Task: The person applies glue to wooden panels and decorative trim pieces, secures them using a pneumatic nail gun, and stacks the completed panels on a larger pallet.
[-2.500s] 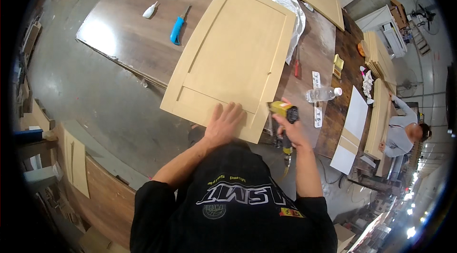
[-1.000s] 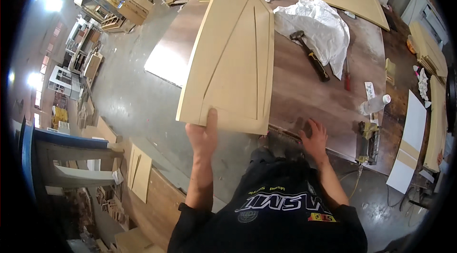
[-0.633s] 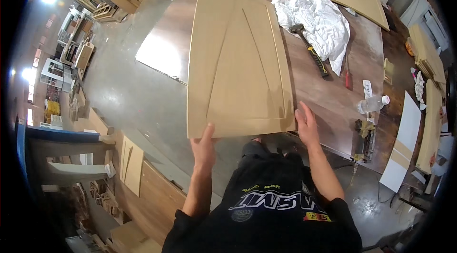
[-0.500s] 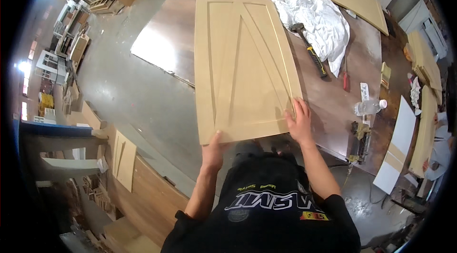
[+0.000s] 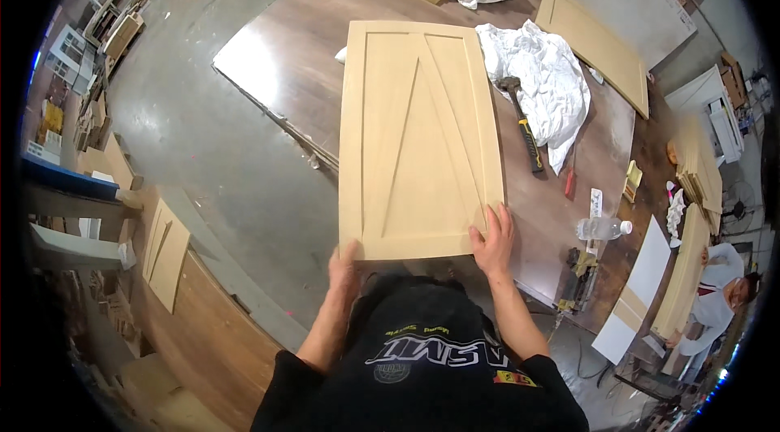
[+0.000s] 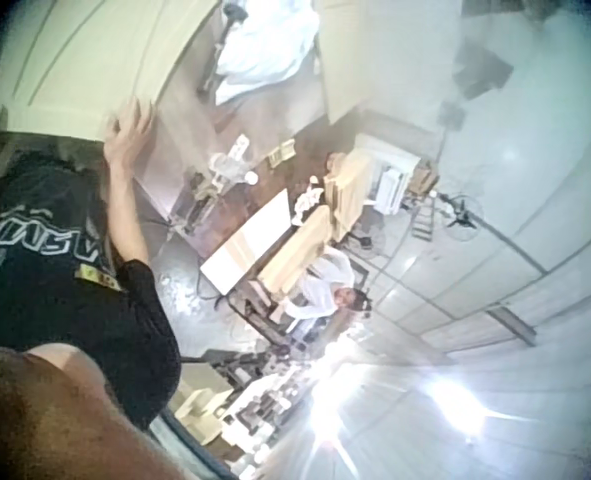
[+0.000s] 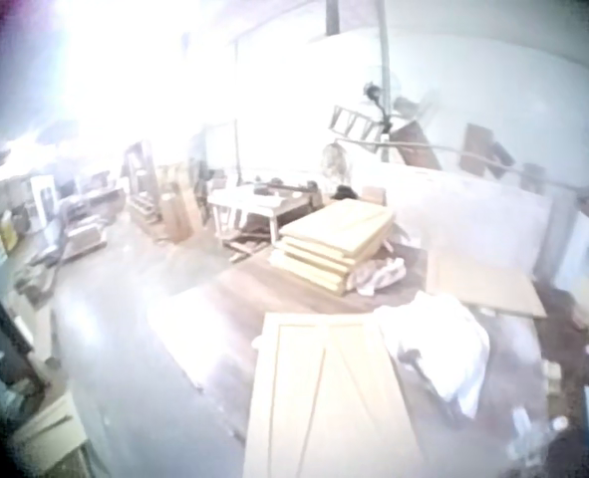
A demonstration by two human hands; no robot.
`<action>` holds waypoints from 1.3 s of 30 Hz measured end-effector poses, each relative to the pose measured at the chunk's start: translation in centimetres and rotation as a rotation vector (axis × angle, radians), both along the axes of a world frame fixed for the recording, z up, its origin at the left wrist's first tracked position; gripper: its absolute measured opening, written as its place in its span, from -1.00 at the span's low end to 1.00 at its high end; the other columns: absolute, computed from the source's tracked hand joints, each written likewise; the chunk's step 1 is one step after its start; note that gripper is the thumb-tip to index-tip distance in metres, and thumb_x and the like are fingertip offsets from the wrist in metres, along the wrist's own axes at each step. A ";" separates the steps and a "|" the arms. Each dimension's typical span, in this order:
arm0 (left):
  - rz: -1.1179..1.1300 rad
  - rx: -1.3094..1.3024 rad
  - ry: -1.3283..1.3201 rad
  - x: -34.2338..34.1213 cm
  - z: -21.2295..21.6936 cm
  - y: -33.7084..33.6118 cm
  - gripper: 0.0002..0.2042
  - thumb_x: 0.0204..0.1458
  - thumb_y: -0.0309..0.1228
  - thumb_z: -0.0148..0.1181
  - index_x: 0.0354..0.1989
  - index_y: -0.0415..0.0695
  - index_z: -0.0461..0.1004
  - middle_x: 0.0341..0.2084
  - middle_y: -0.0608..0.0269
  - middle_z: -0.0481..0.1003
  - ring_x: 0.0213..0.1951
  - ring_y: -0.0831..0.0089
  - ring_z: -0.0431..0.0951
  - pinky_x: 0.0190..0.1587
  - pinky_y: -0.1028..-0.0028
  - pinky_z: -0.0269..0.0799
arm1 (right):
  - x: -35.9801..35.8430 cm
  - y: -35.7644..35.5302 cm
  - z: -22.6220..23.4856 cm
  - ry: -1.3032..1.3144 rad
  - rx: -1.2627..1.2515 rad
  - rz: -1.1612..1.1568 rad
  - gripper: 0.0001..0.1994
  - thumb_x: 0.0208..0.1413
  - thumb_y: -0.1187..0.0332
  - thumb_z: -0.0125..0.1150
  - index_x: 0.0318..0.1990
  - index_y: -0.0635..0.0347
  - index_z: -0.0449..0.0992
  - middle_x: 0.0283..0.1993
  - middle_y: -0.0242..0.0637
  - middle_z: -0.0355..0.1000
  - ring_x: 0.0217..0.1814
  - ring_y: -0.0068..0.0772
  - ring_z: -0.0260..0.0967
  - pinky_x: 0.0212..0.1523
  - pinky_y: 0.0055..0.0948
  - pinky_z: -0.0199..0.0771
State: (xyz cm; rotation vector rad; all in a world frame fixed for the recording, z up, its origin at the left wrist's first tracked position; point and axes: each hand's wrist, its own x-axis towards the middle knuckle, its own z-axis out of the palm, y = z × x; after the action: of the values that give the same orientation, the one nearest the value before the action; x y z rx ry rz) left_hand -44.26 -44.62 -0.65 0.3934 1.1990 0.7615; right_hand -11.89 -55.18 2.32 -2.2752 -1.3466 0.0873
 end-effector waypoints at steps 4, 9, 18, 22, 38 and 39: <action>-0.104 0.156 0.368 -1.0 3.7 3.3 -0.52 0.15 -0.40 0.31 0.21 -0.28 0.36 -0.13 0.13 0.58 -0.15 0.37 0.60 -0.12 0.37 0.54 | 1.1 -0.9 -0.8 0.082 0.074 -0.128 -0.37 0.06 0.17 0.38 0.30 0.14 0.39 0.37 0.02 0.26 0.40 0.18 0.18 0.37 0.04 0.18; -0.391 0.350 0.473 0.2 5.1 7.0 -0.33 0.04 -0.36 0.38 0.32 -0.31 0.26 -0.05 0.00 0.57 -0.06 0.28 0.61 -0.03 0.29 0.54 | 2.8 -0.2 -0.4 0.180 0.012 -0.123 -0.37 0.03 0.25 0.41 0.29 0.19 0.39 0.21 0.03 0.40 0.23 0.07 0.34 0.25 -0.04 0.32; -0.580 0.533 0.382 0.7 7.4 8.8 -0.41 -0.11 -0.42 0.48 0.15 -0.29 0.44 -0.06 0.08 0.60 -0.05 0.34 0.60 0.09 0.36 0.49 | 7.7 3.9 -0.4 0.830 -0.092 -0.266 -0.47 0.30 0.15 0.19 0.28 0.35 0.38 0.15 -0.11 0.52 0.16 -0.29 0.45 0.22 -0.29 0.40; -0.522 0.510 0.362 1.8 12.3 7.5 -0.46 -0.07 -0.30 0.40 0.14 -0.16 0.49 -0.09 0.12 0.62 -0.08 0.33 0.59 0.01 0.31 0.51 | 8.5 5.8 3.5 1.346 -0.153 -0.272 -0.46 0.39 0.00 -0.06 0.28 0.24 0.41 0.26 -0.17 0.42 0.35 -0.24 0.30 0.36 -0.16 0.29; 0.447 0.345 0.822 -2.1 13.0 -32.9 -0.35 -0.06 -0.09 0.48 0.09 -0.27 0.37 -0.06 -0.09 0.57 -0.03 0.15 0.61 0.01 0.21 0.51 | -6.9 0.9 9.9 1.056 -0.352 0.813 -0.46 0.43 0.00 -0.18 0.29 0.23 0.40 0.28 -0.17 0.38 0.35 -0.26 0.27 0.37 -0.22 0.26; 0.487 0.341 0.839 -2.2 11.9 -36.1 -0.35 -0.06 -0.09 0.48 0.09 -0.27 0.37 -0.06 -0.09 0.57 -0.03 0.15 0.61 0.01 0.21 0.51 | -8.5 0.3 9.7 1.062 -0.392 0.868 -0.46 0.43 0.00 -0.18 0.29 0.23 0.40 0.28 -0.17 0.38 0.35 -0.26 0.27 0.37 -0.22 0.26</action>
State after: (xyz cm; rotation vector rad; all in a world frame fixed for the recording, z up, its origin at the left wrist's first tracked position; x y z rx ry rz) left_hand -46.41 -80.73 11.30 0.7611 1.9977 1.2955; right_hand -20.35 -54.89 12.00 -1.2511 -1.5672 1.6676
